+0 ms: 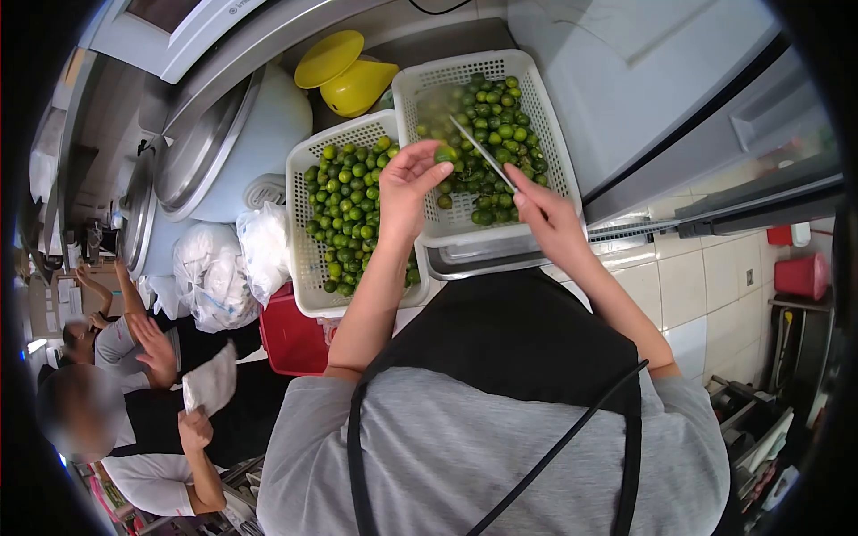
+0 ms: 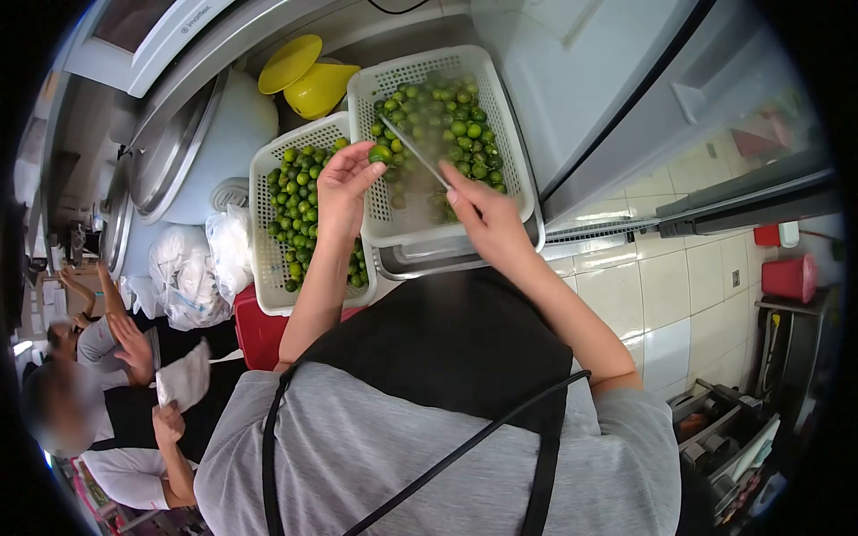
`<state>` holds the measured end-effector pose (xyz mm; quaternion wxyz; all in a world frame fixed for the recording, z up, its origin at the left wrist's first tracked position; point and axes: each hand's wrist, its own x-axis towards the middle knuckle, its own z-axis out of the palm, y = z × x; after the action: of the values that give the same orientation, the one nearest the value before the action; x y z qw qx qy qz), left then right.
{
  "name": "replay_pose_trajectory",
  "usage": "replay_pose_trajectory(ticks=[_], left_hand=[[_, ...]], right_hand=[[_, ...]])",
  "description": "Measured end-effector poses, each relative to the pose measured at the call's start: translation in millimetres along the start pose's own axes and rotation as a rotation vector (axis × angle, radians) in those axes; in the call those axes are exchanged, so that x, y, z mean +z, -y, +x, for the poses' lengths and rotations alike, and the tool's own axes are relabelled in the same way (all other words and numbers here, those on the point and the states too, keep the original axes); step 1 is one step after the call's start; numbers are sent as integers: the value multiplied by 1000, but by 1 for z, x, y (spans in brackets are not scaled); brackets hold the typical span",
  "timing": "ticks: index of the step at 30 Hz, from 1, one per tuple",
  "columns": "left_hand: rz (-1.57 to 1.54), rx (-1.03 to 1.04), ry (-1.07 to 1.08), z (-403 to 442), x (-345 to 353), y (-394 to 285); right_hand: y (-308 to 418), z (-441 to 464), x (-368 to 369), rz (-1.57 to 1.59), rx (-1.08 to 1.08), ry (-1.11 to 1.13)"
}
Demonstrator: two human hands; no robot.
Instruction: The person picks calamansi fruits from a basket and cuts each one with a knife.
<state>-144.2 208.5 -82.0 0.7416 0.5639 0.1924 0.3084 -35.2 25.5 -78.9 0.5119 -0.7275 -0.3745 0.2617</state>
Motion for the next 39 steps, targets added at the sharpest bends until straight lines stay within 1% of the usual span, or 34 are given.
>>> replay_pose_trajectory(ticks=[2,5,8,9,11,15,16,17,18,20,21,22,23,24,25,26,28,30,31,33,34,36,37,38,39], left_hand=[[-53,20,-71,4,-3,5],[-43,8,-97,5,-1,4],[-31,12,-116,4,4,5],[-30,11,-114,3,7,4],[5,4,-22,-1,16,4],[-55,-41,14,-1,18,12],[-55,-41,14,-1,17,11],[-180,-128,14,-1,17,8],[-305,-215,13,-1,17,4],[-353,-212,-6,7,4,6],[-402,-209,-22,12,-1,7],[-403,-211,-24,16,-5,7],[-380,-232,5,19,-8,6],[-357,-251,35,22,-10,6],[-322,-292,141,25,-13,11],[-323,-291,139,26,-11,16],[609,-443,302,28,4,30],[1057,-231,484,33,5,70],[1057,-229,485,30,10,88],[1349,24,528,24,21,108],[1350,29,529,25,21,109],[1227,-1,512,27,25,106],[1113,-21,496,32,25,99],[1114,-20,499,33,22,91],[676,-196,392,31,22,76]], right_hand=[[7,-11,5,127,-147,15],[7,-18,5,119,-167,78],[6,-18,5,77,-136,66],[8,-17,5,78,-135,64],[13,-11,4,35,-128,41],[9,-2,7,72,-146,26],[7,-2,9,65,-194,-17],[5,-2,10,59,-241,-59],[1,-5,9,58,-240,-58],[-9,-14,0,56,-161,-38],[-14,-18,-4,56,-159,-37],[-18,-22,-9,37,-68,-33],[-22,-25,-12,19,22,-31],[-24,-27,-16,19,23,-30],[-26,-28,-20,11,50,-53],[-27,-29,-22,3,78,-76],[-25,-27,-24,10,76,-85],[-26,-22,-22,-41,-97,-152],[-23,-21,-22,-41,-97,-154],[-10,-19,-23,-3,-14,-115],[-7,-18,-23,-4,-16,-119],[-4,-19,-24,-24,-5,-124],[-4,-20,-25,-24,-5,-128],[-4,-21,-26,11,15,-136],[-4,-21,-27,45,35,-143]])
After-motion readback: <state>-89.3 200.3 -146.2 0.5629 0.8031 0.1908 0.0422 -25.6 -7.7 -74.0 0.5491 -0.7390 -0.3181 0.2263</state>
